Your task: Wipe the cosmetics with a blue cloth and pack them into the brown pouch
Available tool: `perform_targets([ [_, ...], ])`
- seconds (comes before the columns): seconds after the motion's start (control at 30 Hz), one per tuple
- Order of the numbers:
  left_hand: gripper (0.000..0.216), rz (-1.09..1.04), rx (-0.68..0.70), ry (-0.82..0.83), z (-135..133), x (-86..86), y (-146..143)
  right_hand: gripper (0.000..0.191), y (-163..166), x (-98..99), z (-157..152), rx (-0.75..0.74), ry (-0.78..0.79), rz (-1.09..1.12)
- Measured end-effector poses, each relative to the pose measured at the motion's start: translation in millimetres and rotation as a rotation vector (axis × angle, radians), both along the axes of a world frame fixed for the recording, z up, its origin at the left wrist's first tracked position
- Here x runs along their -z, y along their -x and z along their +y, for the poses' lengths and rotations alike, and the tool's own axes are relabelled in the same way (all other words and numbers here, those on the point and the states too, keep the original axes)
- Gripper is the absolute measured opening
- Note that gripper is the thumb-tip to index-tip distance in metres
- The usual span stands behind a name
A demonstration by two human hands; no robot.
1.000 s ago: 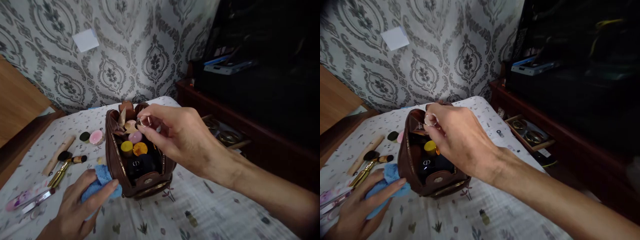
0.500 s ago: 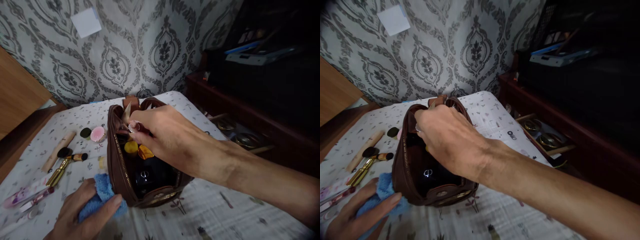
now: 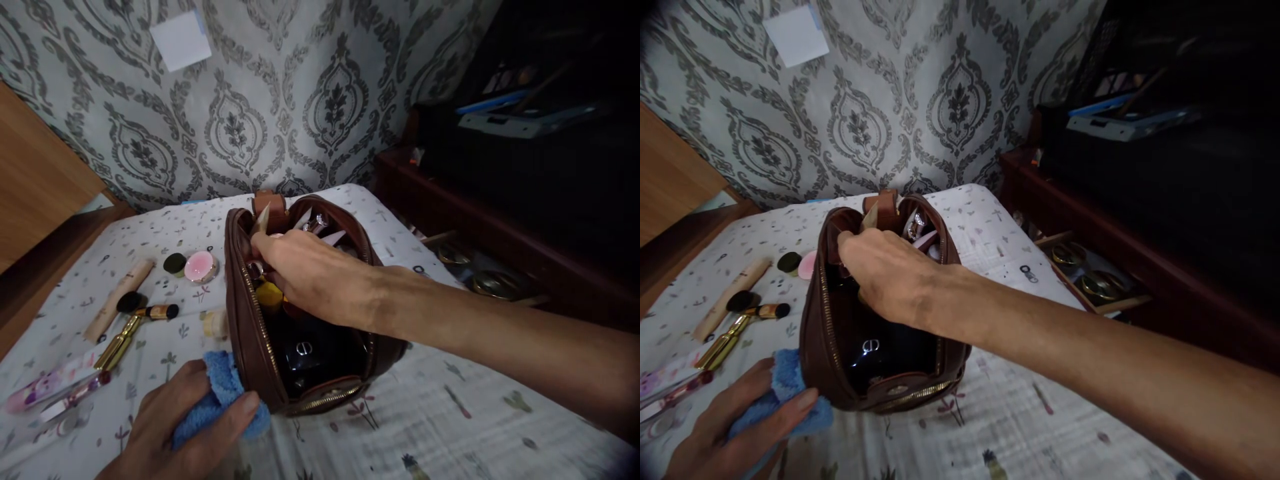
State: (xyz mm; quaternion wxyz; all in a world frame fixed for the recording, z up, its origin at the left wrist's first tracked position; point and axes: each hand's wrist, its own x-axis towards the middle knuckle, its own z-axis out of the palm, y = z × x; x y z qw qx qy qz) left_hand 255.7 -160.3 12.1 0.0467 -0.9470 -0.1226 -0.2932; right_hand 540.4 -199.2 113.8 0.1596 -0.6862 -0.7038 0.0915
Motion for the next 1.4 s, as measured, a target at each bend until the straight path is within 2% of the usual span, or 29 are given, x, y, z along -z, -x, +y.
perform_targets([
  [0.13,0.042,0.049,-0.005,-0.006,0.3,-3.1,3.0,0.031,0.9,2.1,1.1,-0.040,0.001,0.029],
  [0.33,0.046,-0.031,0.027,0.025,-1.4,-1.2,-5.9,0.023,0.9,-3.9,-0.8,-0.017,0.032,-0.001],
  [0.53,0.047,-0.053,0.057,0.037,-0.2,2.0,-8.6,0.013,1.1,-0.3,-1.2,-0.127,0.004,-0.075],
  [0.77,0.046,-0.043,0.058,0.032,2.6,3.5,-6.1,0.018,2.6,0.0,11.3,-0.052,-0.082,-0.098],
  [0.97,0.045,-0.057,0.075,0.046,1.9,0.4,-9.6,0.016,1.4,-8.8,14.7,-0.116,-0.068,-0.054],
  [1.07,0.042,-0.071,0.040,0.022,-0.3,0.6,-10.2,0.015,2.3,-8.2,16.6,-0.124,-0.049,-0.046],
  [1.13,0.043,-0.068,0.013,0.014,-1.4,0.4,-10.5,0.014,4.5,-7.4,19.0,-0.110,-0.050,-0.068],
  [1.4,0.040,-0.027,0.049,0.084,1.9,-4.8,-11.0,0.011,17.2,-13.0,17.6,-0.012,-0.089,-0.217],
])
